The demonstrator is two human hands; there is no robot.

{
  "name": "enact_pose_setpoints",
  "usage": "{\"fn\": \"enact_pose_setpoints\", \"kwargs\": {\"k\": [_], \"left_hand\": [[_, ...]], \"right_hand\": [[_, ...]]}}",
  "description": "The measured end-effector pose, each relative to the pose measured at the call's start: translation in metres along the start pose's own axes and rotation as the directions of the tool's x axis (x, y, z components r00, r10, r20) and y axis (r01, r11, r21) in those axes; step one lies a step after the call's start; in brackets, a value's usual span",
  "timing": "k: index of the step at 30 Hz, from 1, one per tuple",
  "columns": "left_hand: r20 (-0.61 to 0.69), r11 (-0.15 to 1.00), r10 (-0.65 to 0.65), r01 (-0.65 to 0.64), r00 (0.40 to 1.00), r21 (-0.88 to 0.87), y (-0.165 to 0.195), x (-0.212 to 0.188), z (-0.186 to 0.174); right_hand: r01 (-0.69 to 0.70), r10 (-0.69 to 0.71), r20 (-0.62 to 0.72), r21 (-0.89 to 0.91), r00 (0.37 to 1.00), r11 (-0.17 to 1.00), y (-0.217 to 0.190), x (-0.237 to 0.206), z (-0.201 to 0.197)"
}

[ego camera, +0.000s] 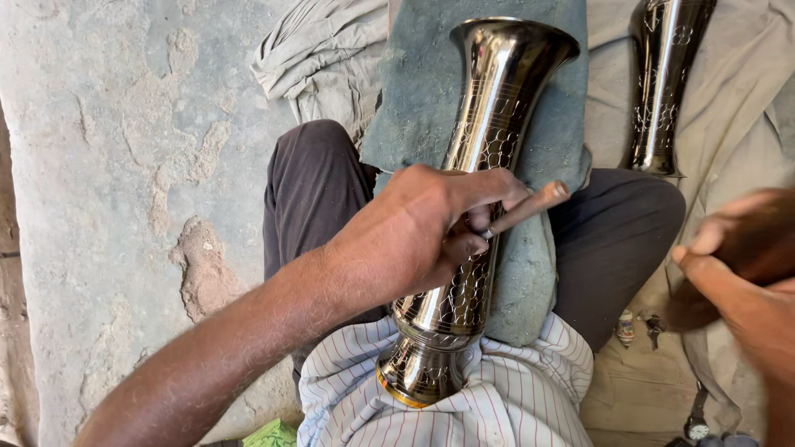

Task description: The person sits on the floor and uses a chisel and wooden mallet to engrave a decorative pattern onto a silver-colored metal vase. They hold the chisel against the vase and strike it repeatedly with the mallet, rotating the vase to work on different sections.

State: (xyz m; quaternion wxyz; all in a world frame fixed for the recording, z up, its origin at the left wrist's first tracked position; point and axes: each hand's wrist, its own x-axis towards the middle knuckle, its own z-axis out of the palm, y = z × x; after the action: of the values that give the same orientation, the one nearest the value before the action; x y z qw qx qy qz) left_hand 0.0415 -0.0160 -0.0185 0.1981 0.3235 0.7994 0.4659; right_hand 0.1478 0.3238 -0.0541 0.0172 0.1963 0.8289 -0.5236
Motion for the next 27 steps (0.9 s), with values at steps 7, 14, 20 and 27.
{"fn": "enact_pose_setpoints", "kwargs": {"k": [7,14,20,27], "left_hand": [[-0.23,0.97,-0.224,0.192,0.947,-0.151,0.009,-0.023,0.008],[-0.428,0.918,-0.346,0.208,0.835,-0.337,0.016,-0.034,0.026],[-0.435,0.936,-0.295,0.166,0.851,-0.31,0.009,-0.037,0.029],[-0.283,0.985,0.081,-0.119,0.956,-0.122,-0.007,-0.025,0.013]], "right_hand": [[0.128,-0.046,0.153,-0.589,0.987,0.798,0.055,0.126,-0.017],[0.271,-0.163,0.222,-0.654,0.961,0.706,-0.004,0.18,0.005],[0.273,-0.027,0.321,-0.754,0.947,0.597,-0.004,0.172,0.008],[0.343,-0.145,0.362,-0.573,0.921,0.744,0.015,0.135,-0.05]]}}
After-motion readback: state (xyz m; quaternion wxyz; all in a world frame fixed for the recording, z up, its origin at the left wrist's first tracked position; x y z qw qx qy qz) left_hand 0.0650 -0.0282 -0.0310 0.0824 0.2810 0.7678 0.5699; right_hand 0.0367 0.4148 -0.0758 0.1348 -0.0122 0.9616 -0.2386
